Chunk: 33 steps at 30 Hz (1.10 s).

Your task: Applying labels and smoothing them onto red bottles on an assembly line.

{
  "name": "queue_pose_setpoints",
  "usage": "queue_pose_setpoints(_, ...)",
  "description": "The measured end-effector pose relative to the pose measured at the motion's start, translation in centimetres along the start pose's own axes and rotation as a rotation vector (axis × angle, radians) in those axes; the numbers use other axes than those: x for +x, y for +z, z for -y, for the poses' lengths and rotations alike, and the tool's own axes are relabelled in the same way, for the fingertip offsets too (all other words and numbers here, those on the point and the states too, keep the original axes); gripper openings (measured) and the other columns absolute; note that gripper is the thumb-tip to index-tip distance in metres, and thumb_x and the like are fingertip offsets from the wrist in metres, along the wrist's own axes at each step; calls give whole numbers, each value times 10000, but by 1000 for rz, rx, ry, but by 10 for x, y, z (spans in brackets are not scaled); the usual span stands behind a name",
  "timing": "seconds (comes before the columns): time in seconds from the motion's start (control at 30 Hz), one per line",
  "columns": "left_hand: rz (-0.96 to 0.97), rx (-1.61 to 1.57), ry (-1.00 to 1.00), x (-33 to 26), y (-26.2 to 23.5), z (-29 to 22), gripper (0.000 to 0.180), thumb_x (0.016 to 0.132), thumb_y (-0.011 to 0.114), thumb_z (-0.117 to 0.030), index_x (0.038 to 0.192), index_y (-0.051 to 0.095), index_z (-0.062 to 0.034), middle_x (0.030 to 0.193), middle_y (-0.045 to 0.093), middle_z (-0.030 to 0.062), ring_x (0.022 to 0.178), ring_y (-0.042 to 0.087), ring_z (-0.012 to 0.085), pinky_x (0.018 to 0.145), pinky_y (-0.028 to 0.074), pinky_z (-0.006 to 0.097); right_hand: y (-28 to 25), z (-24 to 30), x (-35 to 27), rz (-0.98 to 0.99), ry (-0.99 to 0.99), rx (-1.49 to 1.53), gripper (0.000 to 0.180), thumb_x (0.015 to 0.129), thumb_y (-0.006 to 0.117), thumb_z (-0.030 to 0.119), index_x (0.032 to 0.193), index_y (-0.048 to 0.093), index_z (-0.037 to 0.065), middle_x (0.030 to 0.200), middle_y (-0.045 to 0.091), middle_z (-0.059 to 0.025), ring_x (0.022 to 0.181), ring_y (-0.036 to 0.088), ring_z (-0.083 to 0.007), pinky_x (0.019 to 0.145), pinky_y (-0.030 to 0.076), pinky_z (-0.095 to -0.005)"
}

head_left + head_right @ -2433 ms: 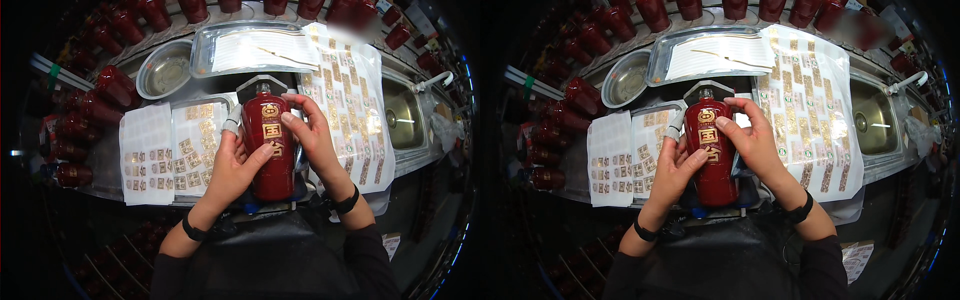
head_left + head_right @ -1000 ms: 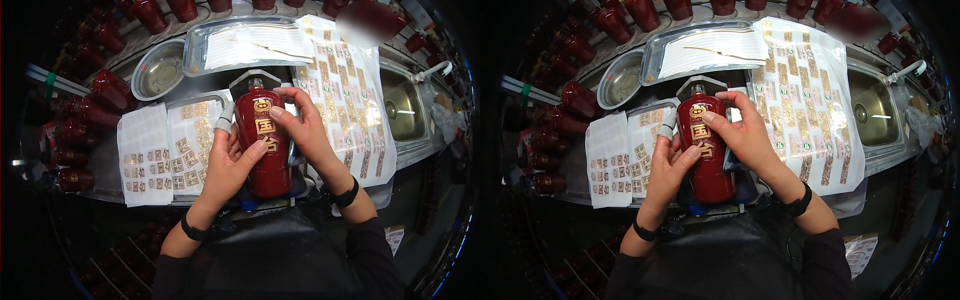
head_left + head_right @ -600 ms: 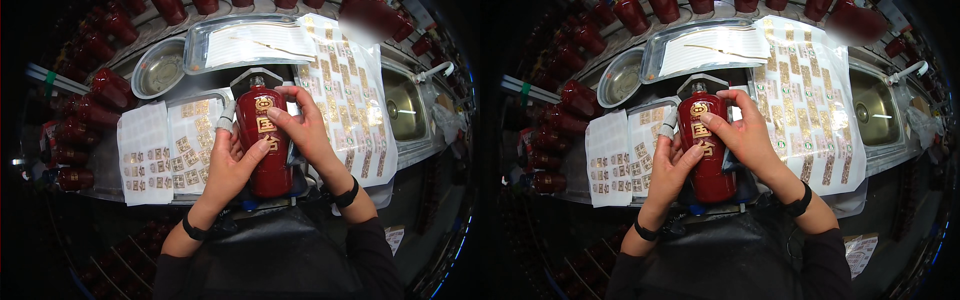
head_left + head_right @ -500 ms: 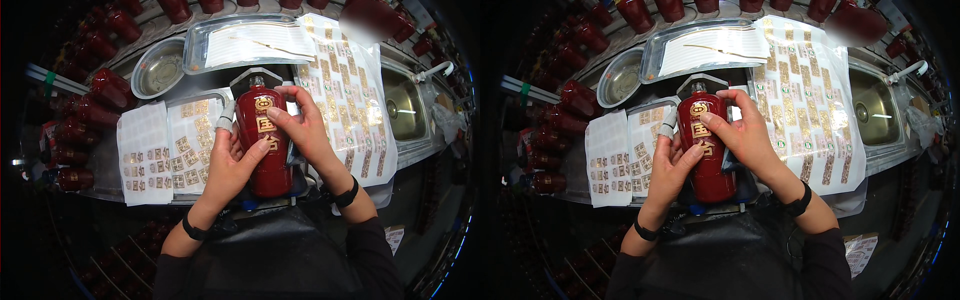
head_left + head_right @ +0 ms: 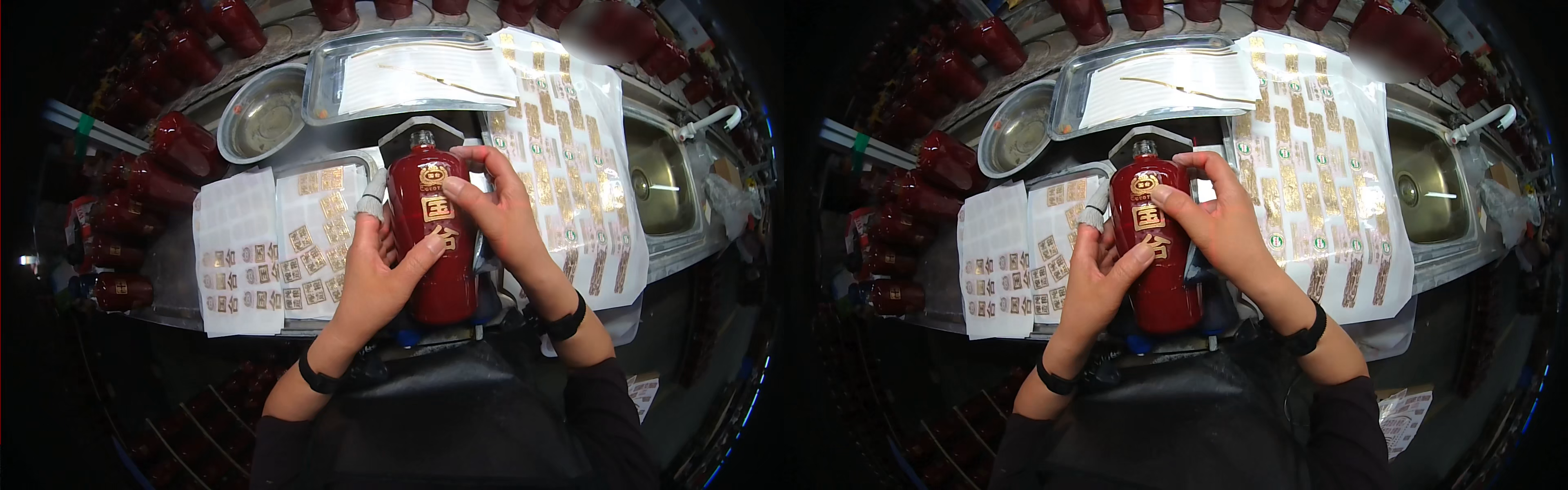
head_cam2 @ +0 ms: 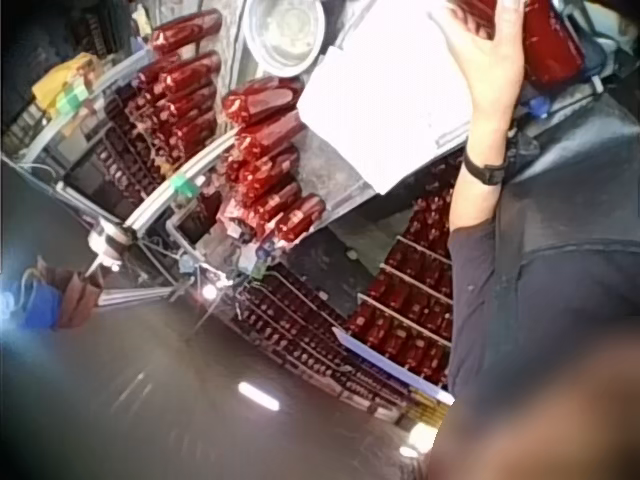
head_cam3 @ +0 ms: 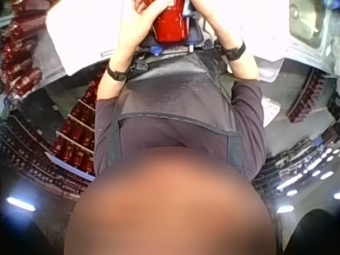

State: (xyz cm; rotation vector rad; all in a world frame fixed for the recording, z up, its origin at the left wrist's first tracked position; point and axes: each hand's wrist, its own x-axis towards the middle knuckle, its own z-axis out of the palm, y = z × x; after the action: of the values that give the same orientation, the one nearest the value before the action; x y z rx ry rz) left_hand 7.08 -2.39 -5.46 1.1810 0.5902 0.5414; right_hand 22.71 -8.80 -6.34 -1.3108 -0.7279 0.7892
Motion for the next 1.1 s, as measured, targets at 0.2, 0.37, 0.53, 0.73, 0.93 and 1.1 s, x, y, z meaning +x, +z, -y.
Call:
queue_pose_setpoints(0.2,-11,63,-5,-1,3,1,656,797,726,-169,1248,297,37,1200,503,207,1118,542,230,953,443,354,-5,-4,10,-15,51,62,359,841,672,165,1109,506,-8,997,586,-103,750,624,-117,623,517,-208)
queue_pose_setpoints(0.37,-15,72,-17,-1,4,-2,615,796,727,-168,1202,316,41,1172,519,207,1096,557,228,931,461,346,5,7,8,-4,56,-5,344,836,689,180,1059,514,-14,979,591,-112,757,635,-128,618,531,-224)
queue_pose_setpoints(0.53,-30,47,-6,0,5,-1,548,797,722,-151,1141,341,41,1156,530,212,1078,570,223,916,473,339,6,4,9,-24,7,-60,382,819,715,208,1039,511,-28,953,596,-113,728,640,-129,582,531,-233)
queue_pose_setpoints(0.73,-31,49,-6,0,4,0,562,805,716,-169,1162,336,42,1162,527,210,1081,567,224,915,473,341,5,2,10,-27,-1,-100,382,815,717,222,1027,524,-31,950,593,-118,723,633,-118,577,521,-228)
queue_pose_setpoints(0.93,-27,56,-21,0,4,0,589,808,712,-169,1198,325,43,1163,526,208,1079,568,222,914,474,341,4,-5,11,-53,-49,-156,394,807,722,261,1012,545,-24,941,592,-115,670,600,-101,557,494,-231)
queue_pose_setpoints(1.1,-32,65,-1,0,6,-1,560,810,708,-158,1175,335,46,1157,531,209,1078,567,220,910,476,340,2,-6,10,-55,-42,-175,405,803,720,277,1023,550,-17,945,591,-105,645,573,-88,554,478,-226)
